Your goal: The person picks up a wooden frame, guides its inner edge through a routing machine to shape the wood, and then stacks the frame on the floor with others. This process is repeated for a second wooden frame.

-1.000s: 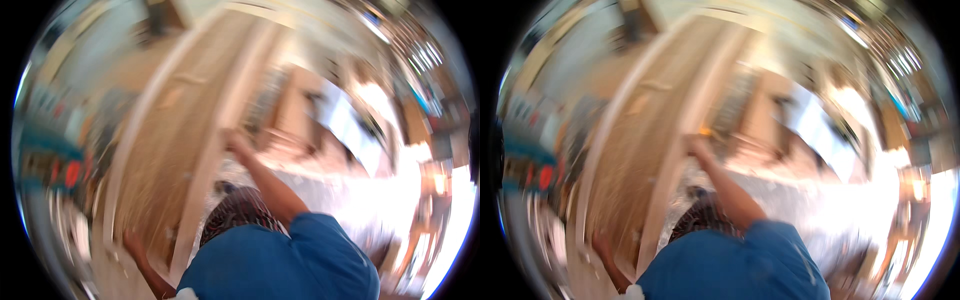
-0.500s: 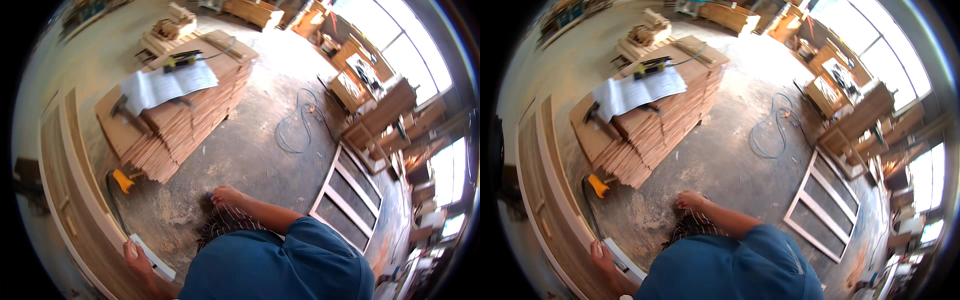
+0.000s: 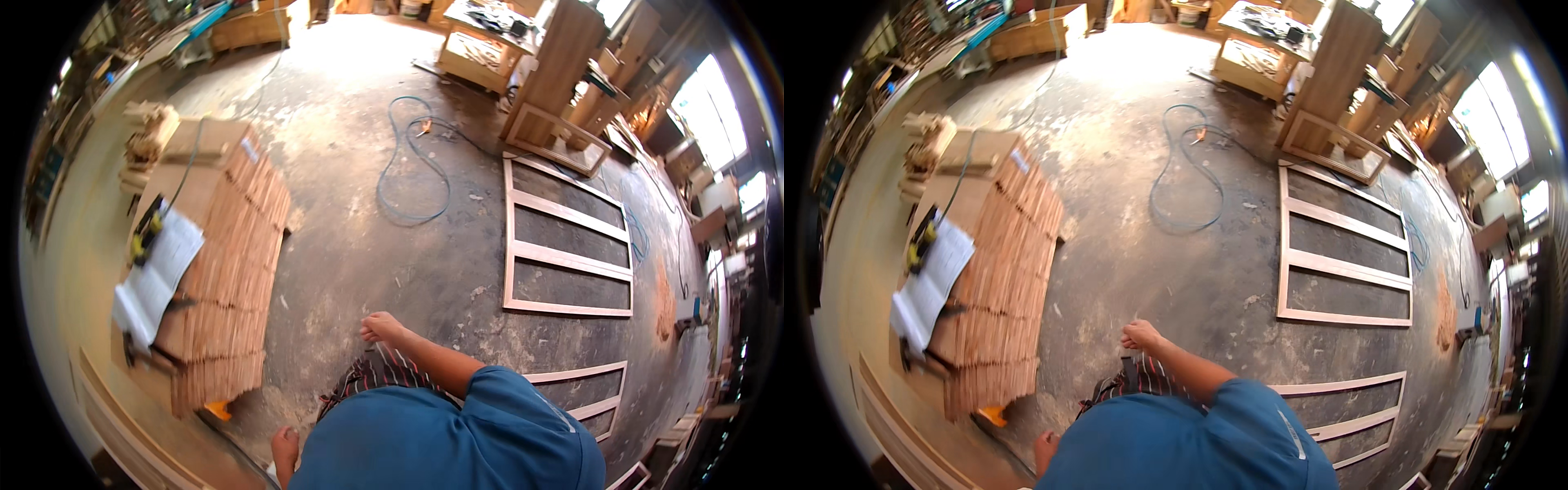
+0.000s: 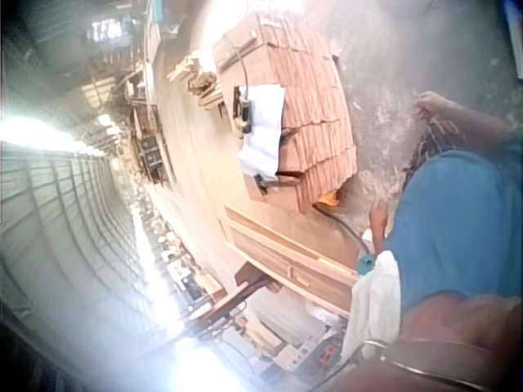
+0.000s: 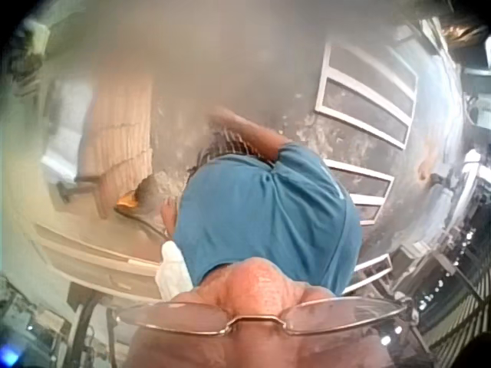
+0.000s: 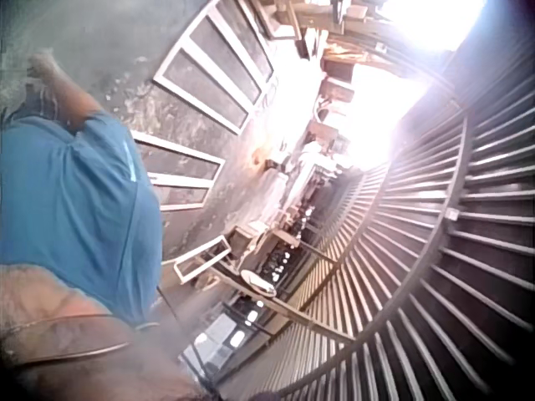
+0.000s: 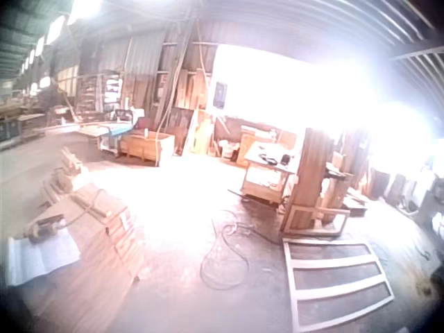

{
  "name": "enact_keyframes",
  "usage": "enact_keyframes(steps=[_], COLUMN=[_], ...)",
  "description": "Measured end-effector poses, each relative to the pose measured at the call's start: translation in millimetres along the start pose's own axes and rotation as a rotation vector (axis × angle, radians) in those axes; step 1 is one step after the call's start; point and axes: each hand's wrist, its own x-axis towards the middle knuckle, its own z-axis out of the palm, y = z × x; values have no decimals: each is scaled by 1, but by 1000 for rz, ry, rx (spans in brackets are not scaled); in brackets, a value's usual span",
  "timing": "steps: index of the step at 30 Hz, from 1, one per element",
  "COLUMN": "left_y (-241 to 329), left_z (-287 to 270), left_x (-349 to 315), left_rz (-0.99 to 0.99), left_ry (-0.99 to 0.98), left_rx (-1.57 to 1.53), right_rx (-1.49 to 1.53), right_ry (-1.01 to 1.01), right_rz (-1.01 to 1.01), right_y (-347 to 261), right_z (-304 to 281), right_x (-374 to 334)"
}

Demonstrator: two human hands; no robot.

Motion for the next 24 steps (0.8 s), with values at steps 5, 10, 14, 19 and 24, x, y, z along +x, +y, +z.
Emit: enact_keyframes(steps=[5, 10, 14, 19, 24], left_y=[36, 133, 136, 239, 366], left_z=[3, -36, -43, -65, -95], left_x=[69, 127, 249, 389, 476], left_rz=[95, 25, 262, 364, 490], left_ry=[-57, -200, -309, -310, -338], left_rx=[103, 72, 248, 261, 286], right_rx=[311, 395, 456, 382, 270], right_ry=[215, 428, 500, 632, 839], right_rz=[-23, -73, -51, -37, 239], right_y=[-53, -76, -91, -76, -6], right_z=[-98, -156, -157, -152, -160], right_x=[12, 26, 44, 55, 49])
